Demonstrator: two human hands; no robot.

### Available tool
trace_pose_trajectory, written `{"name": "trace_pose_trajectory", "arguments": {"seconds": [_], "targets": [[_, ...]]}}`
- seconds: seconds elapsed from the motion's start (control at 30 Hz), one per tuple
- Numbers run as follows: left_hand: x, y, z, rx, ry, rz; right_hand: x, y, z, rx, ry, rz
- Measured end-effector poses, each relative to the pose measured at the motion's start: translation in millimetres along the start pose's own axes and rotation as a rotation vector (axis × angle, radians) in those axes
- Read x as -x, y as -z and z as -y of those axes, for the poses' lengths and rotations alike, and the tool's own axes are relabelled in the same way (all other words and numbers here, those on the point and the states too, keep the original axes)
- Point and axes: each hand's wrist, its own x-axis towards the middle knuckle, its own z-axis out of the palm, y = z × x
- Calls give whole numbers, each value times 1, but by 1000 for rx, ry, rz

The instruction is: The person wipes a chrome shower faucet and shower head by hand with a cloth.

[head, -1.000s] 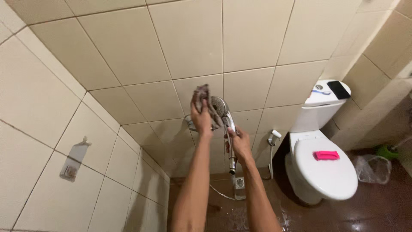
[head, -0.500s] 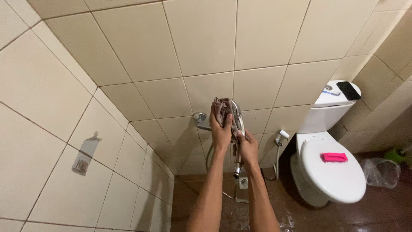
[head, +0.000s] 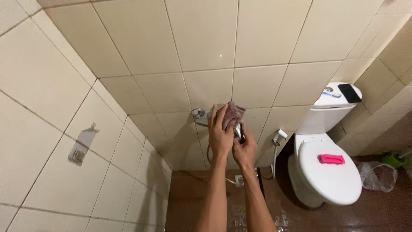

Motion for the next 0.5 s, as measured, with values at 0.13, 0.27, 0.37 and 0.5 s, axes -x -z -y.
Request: {"name": "trace_pose_trajectory", "arguments": {"seconds": [0.13,0.27,0.37,0.5], "targets": [[0,6,-13,-169,-33,-2,-2,6,3,182,-174,94],[8,22,-22,-233,56,112,-3,11,8,275,57,63],[17,26,-18,-230,-41,11,-4,13,10,307,257,25],[-6,30,4,-250,182,-26,-4,7,5,421,298,21]]}}
